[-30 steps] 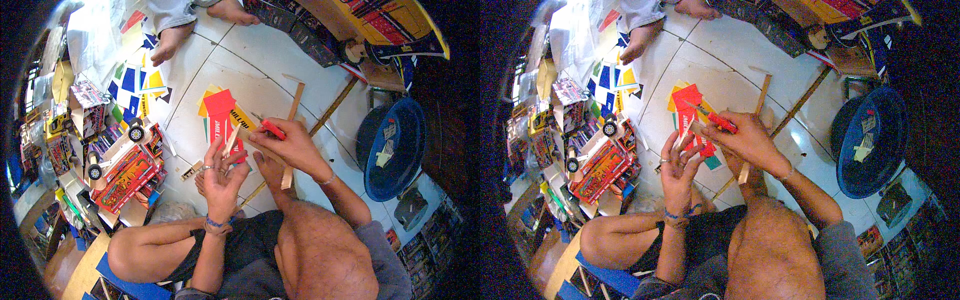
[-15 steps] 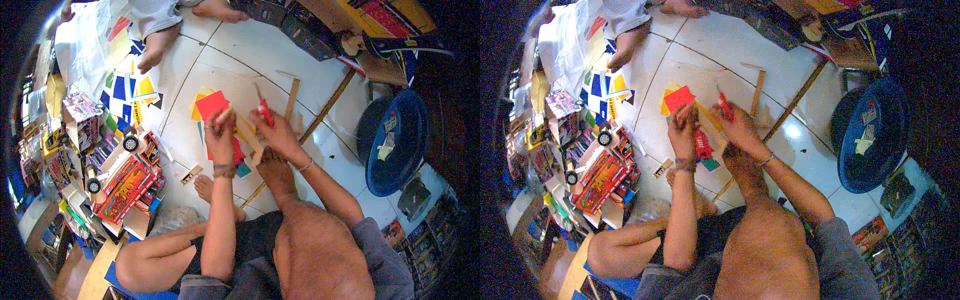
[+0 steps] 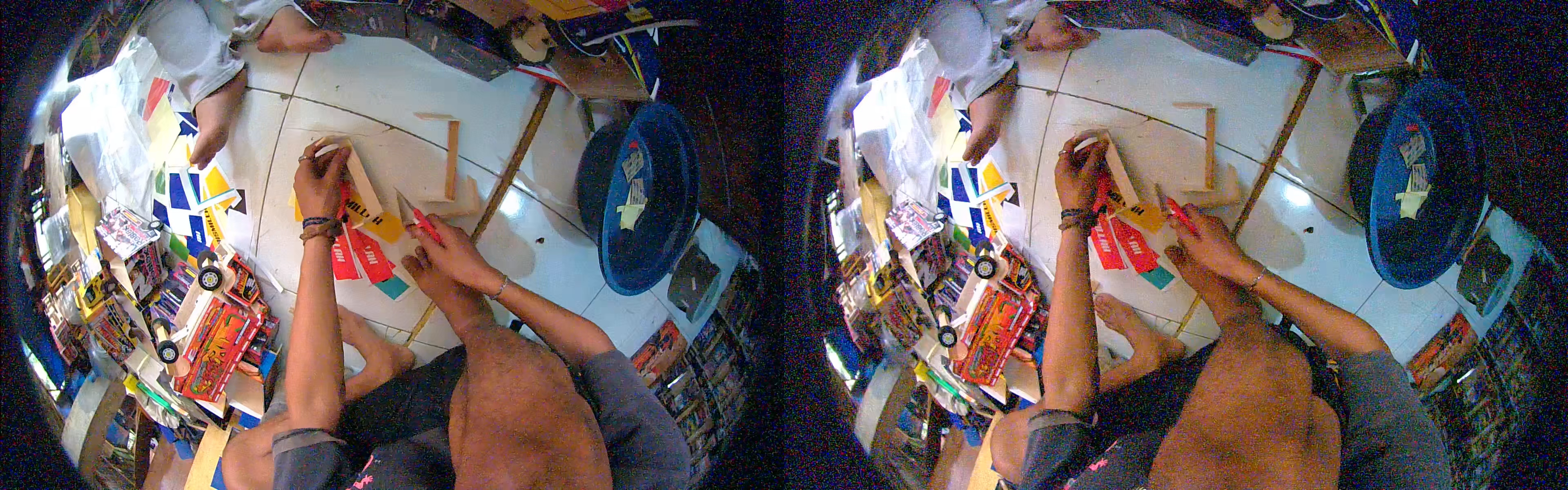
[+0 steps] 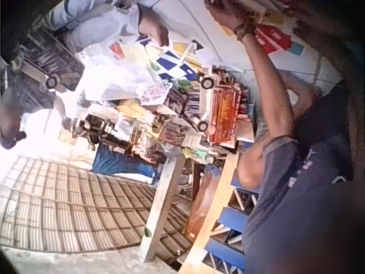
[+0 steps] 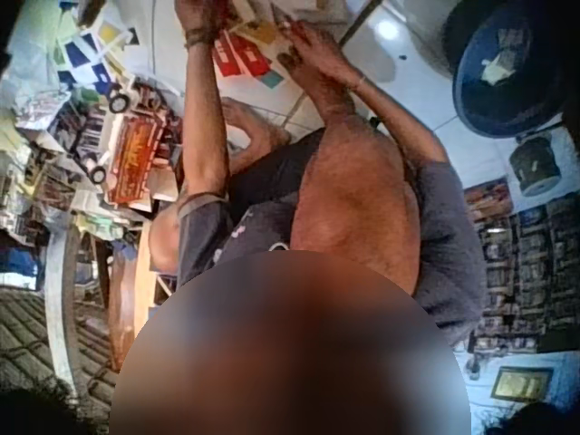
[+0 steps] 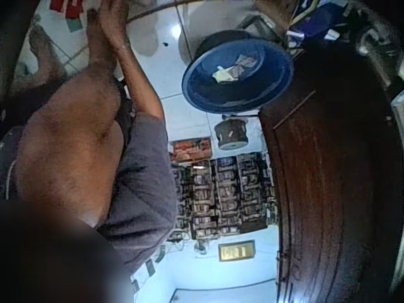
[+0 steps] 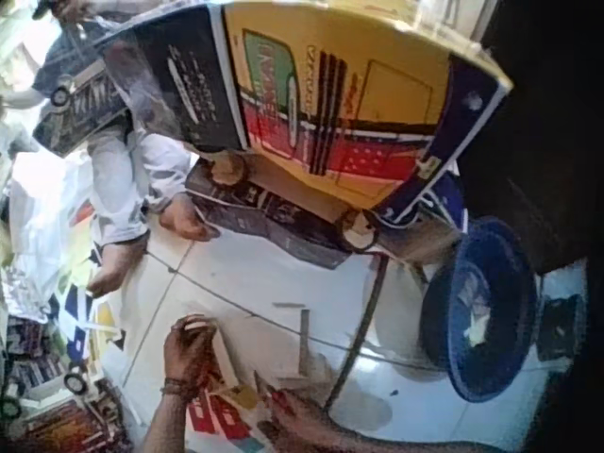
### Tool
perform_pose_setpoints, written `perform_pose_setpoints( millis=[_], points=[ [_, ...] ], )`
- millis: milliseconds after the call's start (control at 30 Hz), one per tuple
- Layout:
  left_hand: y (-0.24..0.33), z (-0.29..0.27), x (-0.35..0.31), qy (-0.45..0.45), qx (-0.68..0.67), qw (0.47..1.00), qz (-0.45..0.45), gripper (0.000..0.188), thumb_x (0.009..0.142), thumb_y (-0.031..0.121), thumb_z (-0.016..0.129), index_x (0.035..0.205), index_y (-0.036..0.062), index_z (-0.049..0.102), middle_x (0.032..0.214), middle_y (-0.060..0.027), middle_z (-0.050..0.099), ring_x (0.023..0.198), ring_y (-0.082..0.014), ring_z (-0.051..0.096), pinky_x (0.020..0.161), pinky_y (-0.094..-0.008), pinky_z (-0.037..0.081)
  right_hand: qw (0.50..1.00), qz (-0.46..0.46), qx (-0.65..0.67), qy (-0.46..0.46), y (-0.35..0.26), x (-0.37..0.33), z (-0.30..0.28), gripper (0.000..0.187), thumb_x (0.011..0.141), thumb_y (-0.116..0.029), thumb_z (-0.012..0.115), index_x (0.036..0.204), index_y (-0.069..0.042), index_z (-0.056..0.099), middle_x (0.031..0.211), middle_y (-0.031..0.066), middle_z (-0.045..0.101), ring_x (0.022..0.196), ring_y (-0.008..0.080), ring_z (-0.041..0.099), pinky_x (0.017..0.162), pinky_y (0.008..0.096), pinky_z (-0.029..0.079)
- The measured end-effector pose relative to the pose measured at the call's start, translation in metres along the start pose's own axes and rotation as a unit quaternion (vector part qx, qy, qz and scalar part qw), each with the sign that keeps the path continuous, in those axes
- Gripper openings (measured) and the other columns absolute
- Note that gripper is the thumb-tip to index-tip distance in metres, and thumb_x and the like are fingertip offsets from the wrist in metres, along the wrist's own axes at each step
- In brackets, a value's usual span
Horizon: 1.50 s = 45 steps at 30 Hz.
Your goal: The person assembles a small wooden model by gluing pieces together, cutting colored paper with scissors, and attaching the paper to the wooden frame. The person handles glue, scissors, wooden parts, and paper throughout the process.
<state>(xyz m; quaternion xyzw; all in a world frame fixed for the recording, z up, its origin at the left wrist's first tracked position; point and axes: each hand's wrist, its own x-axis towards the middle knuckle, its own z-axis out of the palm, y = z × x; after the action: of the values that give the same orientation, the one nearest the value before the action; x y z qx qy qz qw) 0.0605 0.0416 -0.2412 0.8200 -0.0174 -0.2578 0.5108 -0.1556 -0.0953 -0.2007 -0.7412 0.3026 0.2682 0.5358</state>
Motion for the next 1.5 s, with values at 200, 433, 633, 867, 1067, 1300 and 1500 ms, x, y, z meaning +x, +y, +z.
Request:
perform_pose_setpoints(
  millis=[200,433,633,867,1067,1300,1500],
  points=[
    [0.001,0.011,-0.021,0.038,0.057,0.995,0.068,0.032,0.09,0.018,0.075,0.117,0.0043,0.065,0.1,-0.011,0.075,0.086,-0.0172,0.071,0.077,-0.0298,0.056,0.973,-0.09,0.096,0.188,0.017,0.021,-0.019,0.043,0.106,-0.036,0.049,0.135,-0.004,0.057,0.111,0.015,0.069,0.089,0.0254,0.067,0.082,0.0381,0.054],
    [-0.003,0.026,-0.039,-0.017,0.028,0.997,0.072,0.027,0.089,0.011,0.074,0.114,0.0036,0.066,0.102,-0.0116,0.073,0.088,-0.0185,0.072,0.075,-0.0301,0.056,0.968,-0.099,0.084,0.217,0.022,0.058,-0.039,0.046,0.105,-0.037,0.052,0.139,-0.006,0.052,0.111,0.0133,0.071,0.089,0.0238,0.069,0.081,0.0374,0.055],
    [-0.007,0.031,-0.041,0.061,0.201,0.958,0.194,0.023,0.087,0.013,0.074,0.109,0.0043,0.07,0.105,-0.0139,0.069,0.089,-0.03,0.069,0.08,-0.0379,0.055,0.976,-0.137,-0.013,0.17,0.012,0.046,-0.03,0.043,0.102,-0.032,0.057,0.135,-0.006,0.048,0.109,0.0201,0.07,0.095,0.0399,0.069,0.078,0.0474,0.055],
    [-0.002,0.025,-0.048,0.021,0.202,0.964,0.174,0.027,0.09,0.013,0.069,0.117,0.0069,0.068,0.11,-0.0143,0.07,0.104,-0.0337,0.066,0.091,-0.0405,0.053,0.989,-0.102,-0.044,0.102,0.0,0.036,-0.023,0.041,0.102,-0.03,0.056,0.134,-0.008,0.044,0.104,0.0229,0.069,0.089,0.0452,0.068,0.074,0.0532,0.054],
    [-0.006,0.028,-0.052,0.012,0.219,0.963,0.156,0.028,0.089,0.007,0.067,0.117,0.0101,0.067,0.112,-0.0139,0.068,0.103,-0.035,0.065,0.088,-0.0427,0.054,0.969,-0.19,-0.098,0.125,-0.003,0.039,-0.013,0.053,0.103,-0.023,0.052,0.151,-0.013,0.034,0.094,0.0228,0.069,0.08,0.0447,0.068,0.07,0.0526,0.056],
    [-0.018,0.027,-0.048,0.017,0.287,0.936,0.204,0.03,0.089,0.004,0.062,0.118,0.011,0.067,0.114,-0.0123,0.068,0.104,-0.035,0.064,0.089,-0.0424,0.054,0.948,-0.187,-0.232,0.111,-0.005,0.041,-0.003,0.074,0.095,-0.013,0.056,0.16,-0.02,0.022,0.081,0.0201,0.064,0.067,0.0382,0.066,0.058,0.0478,0.057],
    [-0.019,0.028,-0.048,0.022,0.289,0.933,0.211,0.034,0.086,0.002,0.06,0.118,0.0121,0.067,0.114,-0.0124,0.068,0.104,-0.0352,0.063,0.089,-0.0424,0.053,0.947,-0.199,-0.225,0.111,-0.007,0.041,0.0,0.079,0.093,-0.011,0.056,0.161,-0.024,0.019,0.082,0.021,0.064,0.067,0.04,0.066,0.06,0.0494,0.058]
  ],
)
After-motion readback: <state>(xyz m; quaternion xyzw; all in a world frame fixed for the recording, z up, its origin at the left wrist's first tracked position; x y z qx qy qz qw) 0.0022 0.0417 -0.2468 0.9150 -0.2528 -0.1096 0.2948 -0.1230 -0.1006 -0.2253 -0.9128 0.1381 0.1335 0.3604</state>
